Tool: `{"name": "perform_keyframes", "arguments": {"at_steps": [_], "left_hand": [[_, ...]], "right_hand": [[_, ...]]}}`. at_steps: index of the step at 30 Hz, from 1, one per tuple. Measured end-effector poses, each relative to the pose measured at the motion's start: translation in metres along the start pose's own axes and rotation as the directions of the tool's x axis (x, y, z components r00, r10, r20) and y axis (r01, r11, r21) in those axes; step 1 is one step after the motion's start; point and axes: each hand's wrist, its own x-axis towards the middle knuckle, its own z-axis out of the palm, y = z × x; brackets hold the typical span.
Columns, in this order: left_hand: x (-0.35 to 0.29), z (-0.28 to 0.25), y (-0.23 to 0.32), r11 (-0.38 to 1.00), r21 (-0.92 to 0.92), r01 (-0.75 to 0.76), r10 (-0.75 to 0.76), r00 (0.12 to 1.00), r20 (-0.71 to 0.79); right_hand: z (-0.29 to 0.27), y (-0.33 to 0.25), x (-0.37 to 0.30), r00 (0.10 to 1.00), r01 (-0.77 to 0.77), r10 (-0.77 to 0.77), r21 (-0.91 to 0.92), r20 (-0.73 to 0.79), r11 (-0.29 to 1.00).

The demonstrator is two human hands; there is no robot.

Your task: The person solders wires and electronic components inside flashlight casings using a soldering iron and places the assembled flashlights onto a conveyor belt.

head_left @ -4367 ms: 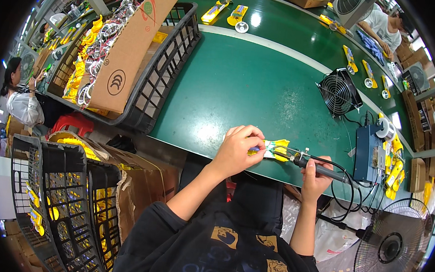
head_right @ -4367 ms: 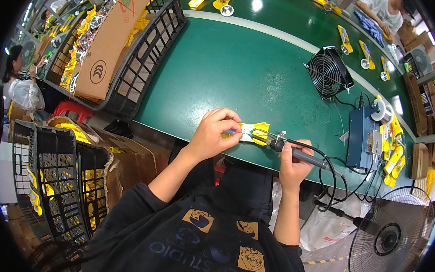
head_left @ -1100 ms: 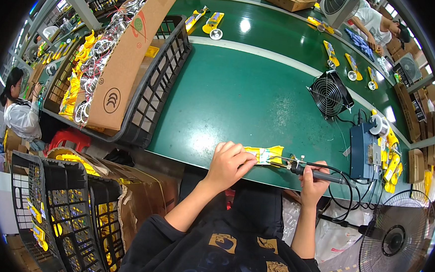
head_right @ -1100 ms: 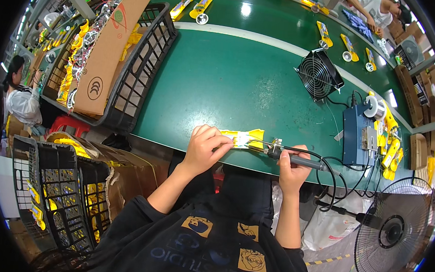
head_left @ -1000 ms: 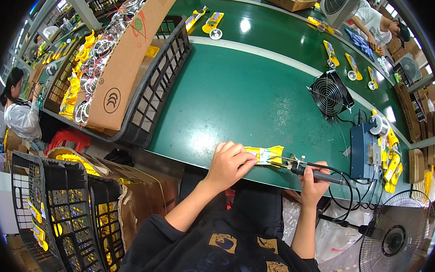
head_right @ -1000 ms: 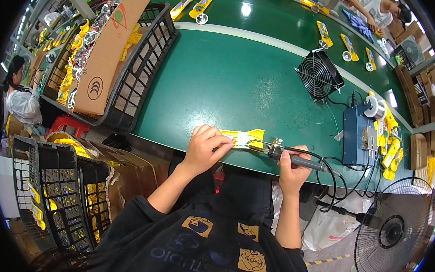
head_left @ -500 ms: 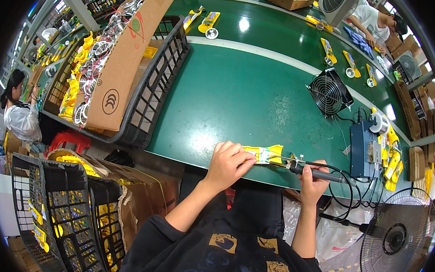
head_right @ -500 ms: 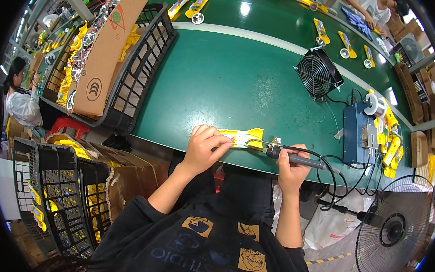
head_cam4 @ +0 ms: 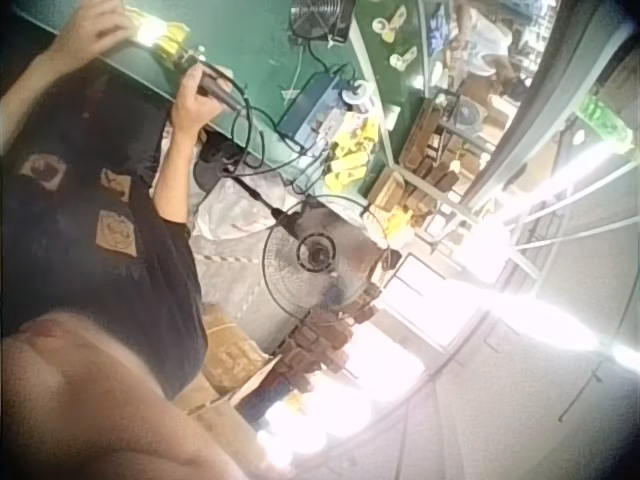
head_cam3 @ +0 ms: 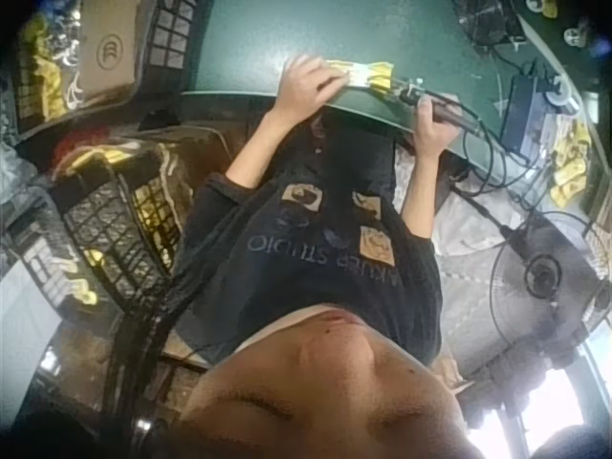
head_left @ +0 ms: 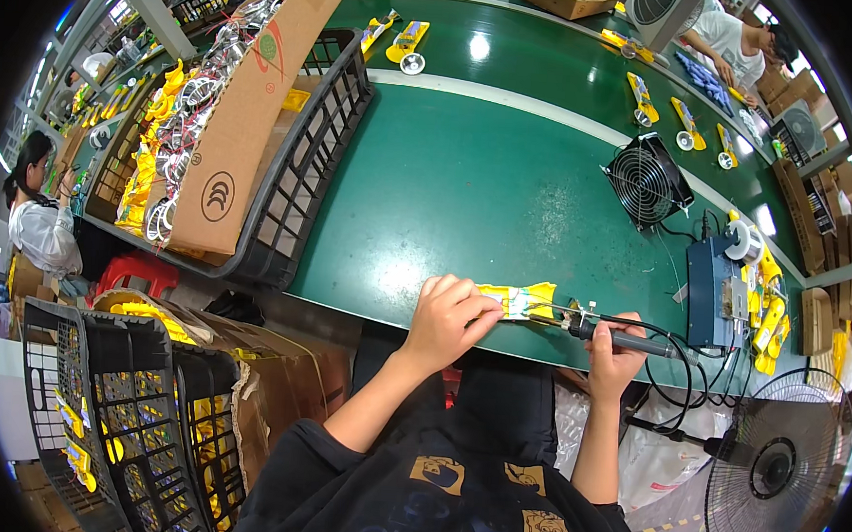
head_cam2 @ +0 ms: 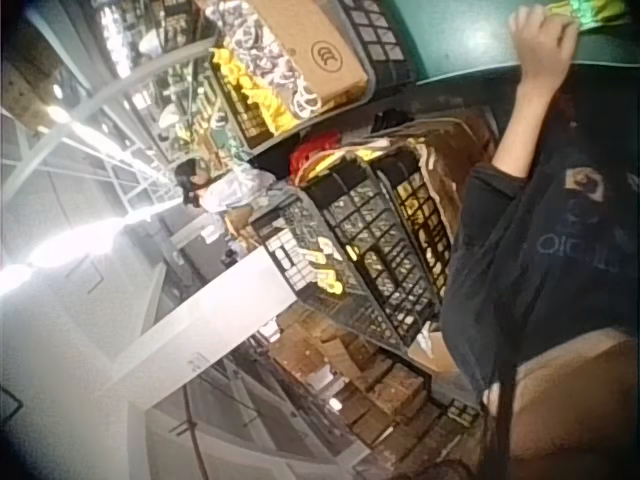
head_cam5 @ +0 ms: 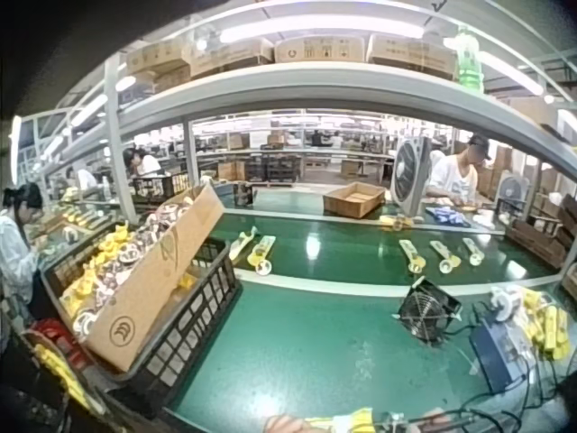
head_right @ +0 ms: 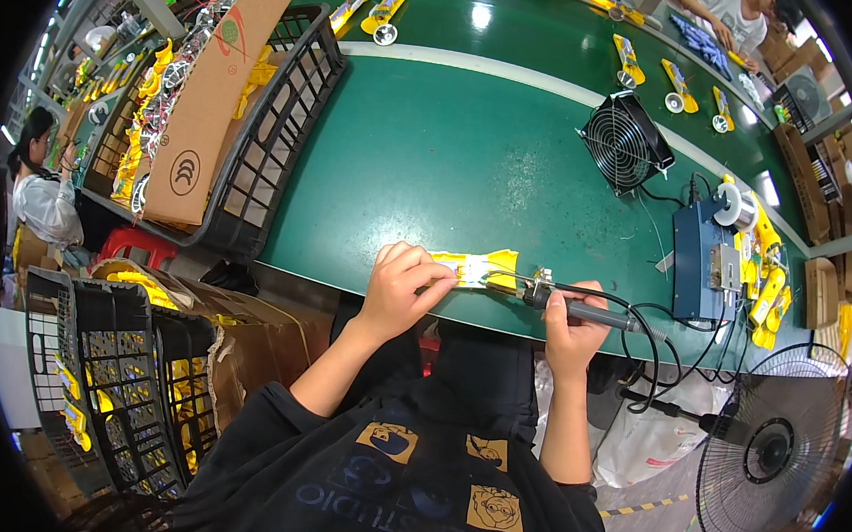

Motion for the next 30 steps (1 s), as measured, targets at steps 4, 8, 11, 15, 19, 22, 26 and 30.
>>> {"name": "perform_keyframes", "arguments": {"at_steps": [4,8,11,15,19,22,26,30], "left_hand": [[0.0,0.001,-0.001,1.0,0.005,0.0,0.0,1.0,0.004],[0.0,0.001,-0.001,1.0,0.012,0.001,-0.001,1.0,0.004],[-0.001,0.001,-0.001,1.0,0.011,0.001,-0.001,1.0,-0.003],[0.0,0.001,0.0,1.0,0.012,-0.005,0.005,1.0,-0.009],[-0.001,0.002,-0.002,1.0,0.019,-0.012,0.013,1.0,-0.02],[0.001,0.002,0.001,1.0,0.017,-0.015,0.015,1.0,-0.015],[0.0,0.002,0.0,0.999,0.033,-0.021,0.022,1.0,-0.009],[-0.001,0.004,-0.001,0.998,0.057,-0.038,0.039,0.999,-0.017]], "right_hand": [[-0.001,0.002,0.0,1.0,-0.002,0.002,-0.012,0.008,1.0],[-0.002,0.005,0.001,0.999,0.035,-0.035,-0.014,-0.001,0.999],[-0.006,0.0,-0.001,0.997,0.006,0.001,0.083,-0.075,0.997],[-0.016,0.0,0.003,0.975,0.038,-0.006,0.144,-0.221,0.989],[-0.021,0.003,0.001,0.976,0.006,0.031,0.169,-0.214,0.986],[-0.02,0.007,-0.003,0.982,0.032,-0.004,0.146,-0.191,0.989],[-0.015,0.004,-0.007,0.986,-0.01,0.034,0.148,-0.163,0.989],[-0.01,0.003,-0.008,0.989,-0.006,0.026,0.133,-0.145,0.991]]}}
